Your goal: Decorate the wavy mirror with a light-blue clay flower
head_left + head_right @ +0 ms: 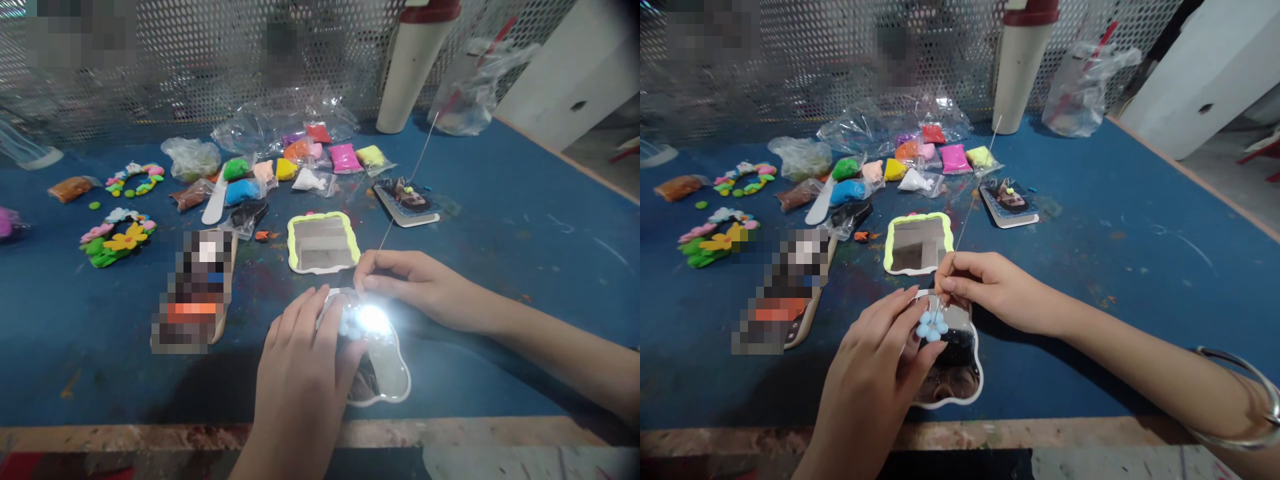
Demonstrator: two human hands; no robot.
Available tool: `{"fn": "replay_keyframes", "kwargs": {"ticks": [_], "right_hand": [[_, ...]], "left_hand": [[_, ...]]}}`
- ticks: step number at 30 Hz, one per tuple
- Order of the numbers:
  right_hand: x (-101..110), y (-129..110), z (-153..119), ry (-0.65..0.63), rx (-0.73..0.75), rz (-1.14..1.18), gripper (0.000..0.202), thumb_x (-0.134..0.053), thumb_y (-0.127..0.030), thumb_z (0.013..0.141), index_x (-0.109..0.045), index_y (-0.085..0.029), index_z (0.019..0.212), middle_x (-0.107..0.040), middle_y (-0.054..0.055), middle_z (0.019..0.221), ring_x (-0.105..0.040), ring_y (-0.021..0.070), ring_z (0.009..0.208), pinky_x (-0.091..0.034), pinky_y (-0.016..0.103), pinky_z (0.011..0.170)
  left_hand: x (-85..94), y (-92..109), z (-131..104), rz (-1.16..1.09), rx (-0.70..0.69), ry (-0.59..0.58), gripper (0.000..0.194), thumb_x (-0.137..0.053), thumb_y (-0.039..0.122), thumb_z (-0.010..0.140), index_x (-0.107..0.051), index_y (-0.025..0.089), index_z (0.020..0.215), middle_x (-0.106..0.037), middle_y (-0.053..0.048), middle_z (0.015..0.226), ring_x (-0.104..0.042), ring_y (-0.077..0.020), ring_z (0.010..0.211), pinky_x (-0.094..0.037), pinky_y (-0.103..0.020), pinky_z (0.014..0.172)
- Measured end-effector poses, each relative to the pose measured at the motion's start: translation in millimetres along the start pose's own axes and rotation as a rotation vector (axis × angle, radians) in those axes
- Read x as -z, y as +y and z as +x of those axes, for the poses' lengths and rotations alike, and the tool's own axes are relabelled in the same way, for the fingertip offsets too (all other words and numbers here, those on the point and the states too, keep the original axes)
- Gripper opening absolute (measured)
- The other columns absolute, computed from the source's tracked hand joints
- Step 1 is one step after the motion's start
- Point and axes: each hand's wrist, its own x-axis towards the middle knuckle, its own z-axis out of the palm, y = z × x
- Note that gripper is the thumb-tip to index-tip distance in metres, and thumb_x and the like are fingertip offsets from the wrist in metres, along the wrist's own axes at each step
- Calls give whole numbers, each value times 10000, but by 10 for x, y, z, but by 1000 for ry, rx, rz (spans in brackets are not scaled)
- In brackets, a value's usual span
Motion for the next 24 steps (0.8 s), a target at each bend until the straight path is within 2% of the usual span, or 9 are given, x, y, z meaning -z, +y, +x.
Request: {"fn": "replay_keyframes", "kwargs": {"ticks": [24], "right_hand": [[-10,-25,22,1,-41,-22,186,-472,-295,915,-548,-174,795,-550,2,761,-497,112,670,-429,242,623]], "left_hand": [[-16,-12,-29,40,-14,20,342,-534,288,907,-557,75,1173,-643,-188,1156,-585,-332,1081,-522,-510,819]]}}
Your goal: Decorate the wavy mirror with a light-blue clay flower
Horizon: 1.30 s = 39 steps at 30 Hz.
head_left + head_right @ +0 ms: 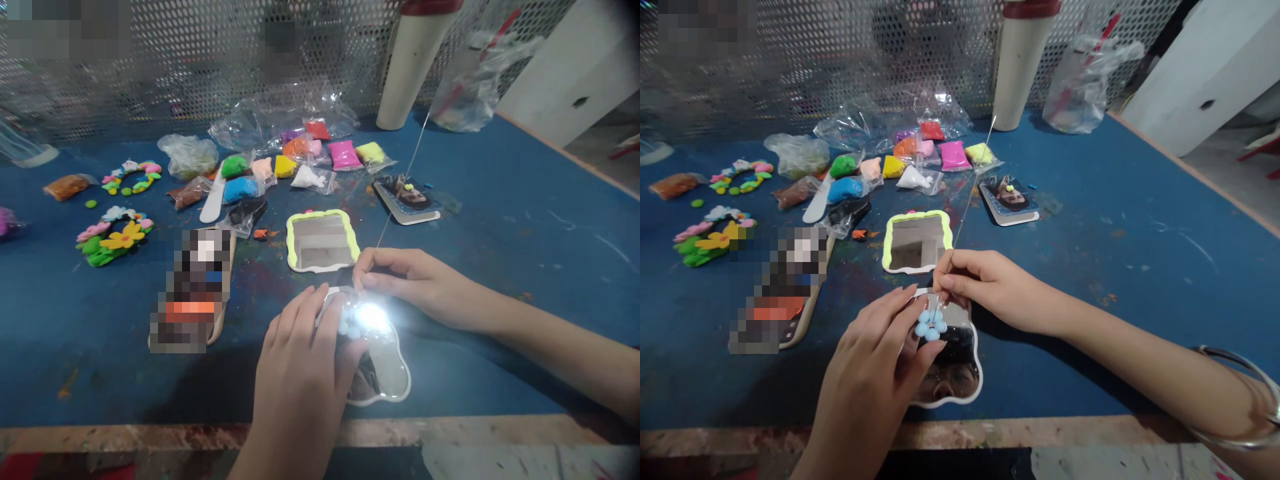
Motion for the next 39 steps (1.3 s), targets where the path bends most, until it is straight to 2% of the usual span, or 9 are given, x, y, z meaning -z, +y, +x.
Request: {"fn": "replay_keyframes", "kwargs": {"ticks": [21,28,39], "right_hand": [[-8,-10,-17,4,-18,-14,196,-471,-308,917,-549,-174,799,-555,5,766,-503,119,678,-432,246,629],[-6,38,-25,31,42,13,212,-489,-333,916,-561,-176,794,-574,4,755,-507,111,656,-430,237,608],[0,-13,-25,0,2,-21,189,-472,-302,922,-545,-179,798,-559,5,765,-507,117,675,-435,243,629]], "left_hand": [[10,3,6,-4,0,-11,344,-537,285,905,-551,71,1175,-642,-192,1161,-585,-334,1084,-521,-515,825],[5,4,-5,2,-2,-2,345,-539,295,905,-555,71,1166,-644,-192,1158,-587,-334,1082,-523,-516,824],[6,3,-2,7,-5,-4,334,-533,293,911,-548,87,1173,-645,-181,1160,-585,-318,1093,-523,-497,841]]}}
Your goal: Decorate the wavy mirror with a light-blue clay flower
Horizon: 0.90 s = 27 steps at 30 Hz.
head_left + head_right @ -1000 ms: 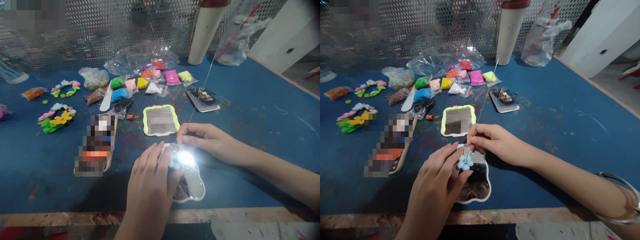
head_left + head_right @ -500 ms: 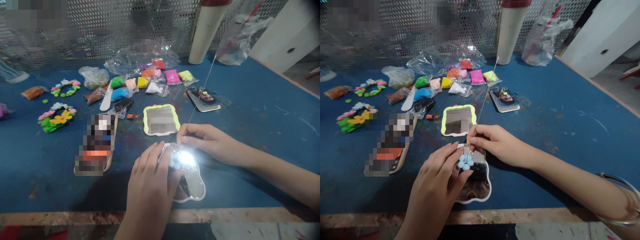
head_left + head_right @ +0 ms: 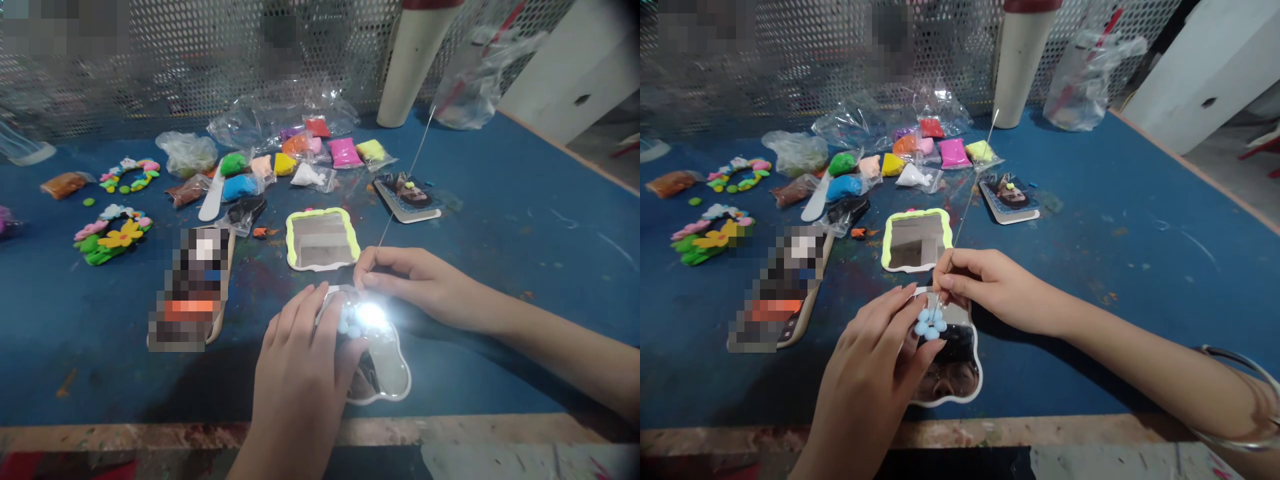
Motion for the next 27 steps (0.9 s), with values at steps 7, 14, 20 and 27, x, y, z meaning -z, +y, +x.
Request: {"fn": "replay_keyframes", "kwargs": {"ticks": [7,14,20,27], "right_hand": [[-6,7,0,-2,-1,-2,192,-474,-304,920,-543,-179,792,-564,5,760,-508,119,674,-434,248,628],[14,10,-17,36,11,101,180,-510,-295,907,-558,-174,781,-558,0,737,-488,107,634,-416,246,607],[35,78,-8,208,110,246,153,-538,-280,893,-571,-176,785,-555,-8,728,-452,92,587,-388,244,583],[-7,61,-24,74,39,160,193,-517,-321,910,-572,-172,802,-599,7,727,-525,110,638,-434,249,613]], "left_hand": [[-4,-2,-8,-3,4,-6,354,-543,295,904,-542,76,1183,-642,-188,1167,-582,-327,1098,-521,-506,843],[3,-4,-3,-16,-6,0,395,-548,296,903,-524,40,1202,-638,-204,1168,-573,-322,1116,-514,-509,864],[-7,-16,-7,-38,3,16,413,-535,312,911,-509,33,1214,-634,-204,1169,-563,-306,1134,-509,-497,882],[10,8,-22,-37,8,17,389,-558,291,899,-523,36,1191,-636,-208,1165,-568,-311,1130,-508,-504,879]]}}
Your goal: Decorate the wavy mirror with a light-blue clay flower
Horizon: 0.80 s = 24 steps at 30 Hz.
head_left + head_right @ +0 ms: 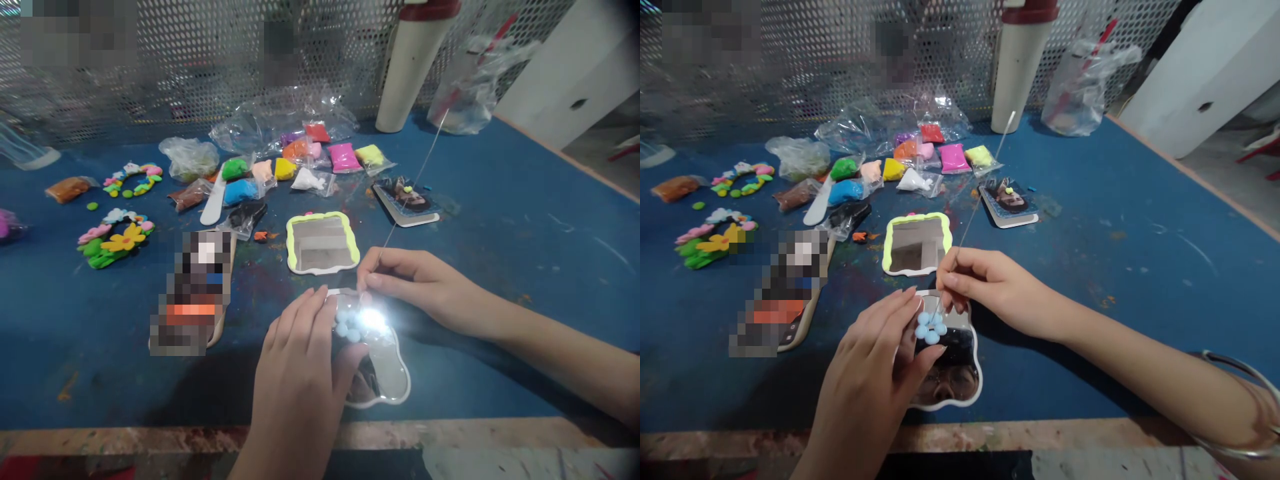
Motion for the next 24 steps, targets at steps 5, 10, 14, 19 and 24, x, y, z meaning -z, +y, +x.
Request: {"fn": "replay_keyframes", "kwargs": {"ticks": [5,10,14,19,24], "right_hand": [[-18,-25,-7,-38,-1,-56,194,-490,-305,927,-559,-169,808,-601,7,734,-531,106,655,-446,238,623],[-26,-66,7,-72,-22,-160,200,-460,-299,934,-546,-173,806,-604,11,746,-536,113,672,-443,245,631],[-26,-59,2,-61,-10,-204,204,-451,-304,937,-546,-173,810,-605,11,754,-532,114,679,-440,244,638],[-16,-8,-4,-59,0,-143,200,-469,-314,931,-556,-174,817,-604,7,751,-531,112,673,-436,242,627],[-18,-15,12,-44,-36,-11,174,-500,-282,918,-567,-169,804,-595,5,733,-516,110,653,-427,244,617]], "left_hand": [[2,-2,16,10,-9,-12,360,-548,282,903,-538,49,1177,-642,-207,1160,-576,-322,1119,-514,-518,859],[-10,-15,28,17,-9,-13,361,-547,292,904,-543,52,1172,-644,-205,1158,-579,-324,1113,-517,-518,851],[-15,-15,14,18,-7,-14,353,-540,288,907,-547,55,1172,-645,-202,1158,-577,-324,1114,-514,-515,852],[-17,-12,8,29,-8,-10,363,-544,293,904,-545,54,1177,-644,-200,1161,-578,-320,1113,-511,-504,862],[-12,-11,15,24,-6,-20,359,-537,290,905,-542,51,1173,-643,-205,1159,-579,-326,1109,-514,-510,853]]}}
